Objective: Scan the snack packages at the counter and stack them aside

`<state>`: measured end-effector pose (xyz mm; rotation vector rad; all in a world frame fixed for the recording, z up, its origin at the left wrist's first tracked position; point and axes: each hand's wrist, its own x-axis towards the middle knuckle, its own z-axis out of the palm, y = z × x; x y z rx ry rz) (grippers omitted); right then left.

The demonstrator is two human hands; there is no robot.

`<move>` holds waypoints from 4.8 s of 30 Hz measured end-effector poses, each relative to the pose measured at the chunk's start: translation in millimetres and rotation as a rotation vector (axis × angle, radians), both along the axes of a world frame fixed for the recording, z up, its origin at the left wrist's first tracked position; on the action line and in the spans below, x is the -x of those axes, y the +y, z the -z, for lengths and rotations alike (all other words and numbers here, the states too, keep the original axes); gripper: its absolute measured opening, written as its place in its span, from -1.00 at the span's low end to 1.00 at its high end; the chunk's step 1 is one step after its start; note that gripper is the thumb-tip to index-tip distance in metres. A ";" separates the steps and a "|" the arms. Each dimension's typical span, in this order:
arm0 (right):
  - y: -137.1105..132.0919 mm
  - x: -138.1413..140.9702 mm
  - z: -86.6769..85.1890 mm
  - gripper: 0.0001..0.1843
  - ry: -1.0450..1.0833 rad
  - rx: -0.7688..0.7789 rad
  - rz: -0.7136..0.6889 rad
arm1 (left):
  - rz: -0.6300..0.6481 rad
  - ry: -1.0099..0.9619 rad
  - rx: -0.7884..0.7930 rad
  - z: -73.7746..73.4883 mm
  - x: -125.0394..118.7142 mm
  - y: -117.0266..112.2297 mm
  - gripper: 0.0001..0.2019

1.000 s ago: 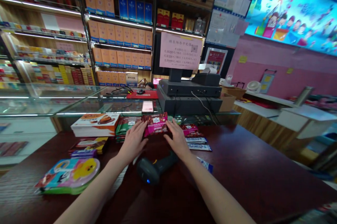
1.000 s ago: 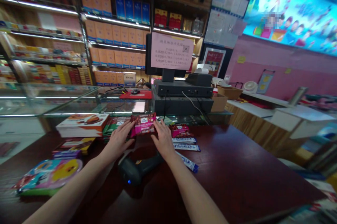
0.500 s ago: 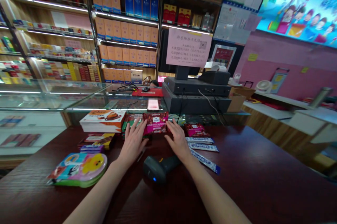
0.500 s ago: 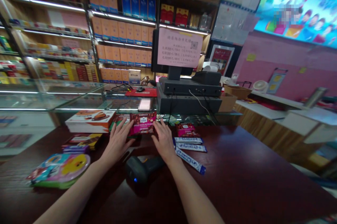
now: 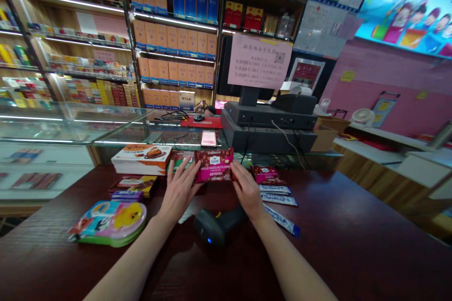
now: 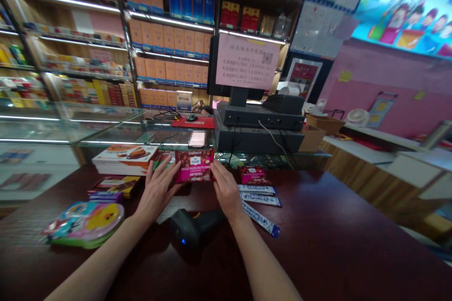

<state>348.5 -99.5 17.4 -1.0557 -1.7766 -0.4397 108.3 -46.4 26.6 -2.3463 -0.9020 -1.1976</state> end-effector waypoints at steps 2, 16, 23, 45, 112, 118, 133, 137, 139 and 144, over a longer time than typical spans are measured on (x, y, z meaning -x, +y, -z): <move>-3.4 -2.5 -3.5 -0.31 -0.001 -0.034 -0.012 | 0.013 0.012 -0.012 -0.6 -0.8 -1.8 -0.31; -8.2 -3.9 -6.6 -0.60 0.059 -0.064 -0.003 | 0.072 -0.039 0.120 -2.6 2.2 -7.3 -0.59; -7.5 5.1 -12.9 -0.82 0.226 0.024 0.003 | 0.017 -0.156 0.132 -3.0 -1.7 -7.7 -0.85; -5.2 34.5 -19.1 -0.80 0.824 0.384 -0.186 | -0.116 -0.440 0.231 -6.6 -13.9 -6.7 -0.46; -43.8 -25.7 -48.1 -0.09 -0.053 1.177 -0.318 | -0.368 -0.028 0.143 -17.7 26.8 3.7 -0.15; -41.5 -1.7 -34.1 -0.05 -0.285 1.155 -0.252 | -0.395 -0.036 0.145 -15.5 27.9 5.9 -0.16; -37.0 2.7 -37.1 -0.30 0.056 0.911 -0.285 | -0.443 -0.059 0.148 -11.3 28.8 8.4 -0.18; -37.2 4.4 -39.4 -0.25 0.147 0.790 -0.247 | -0.449 -0.064 0.163 -11.3 27.2 8.1 -0.19; -38.0 5.7 -40.1 -0.21 0.158 0.753 -0.249 | -0.451 -0.071 0.171 -11.2 26.5 8.1 -0.21; -38.7 6.0 -39.8 -0.19 0.160 0.724 -0.255 | -0.457 -0.061 0.177 -10.8 27.3 8.6 -0.23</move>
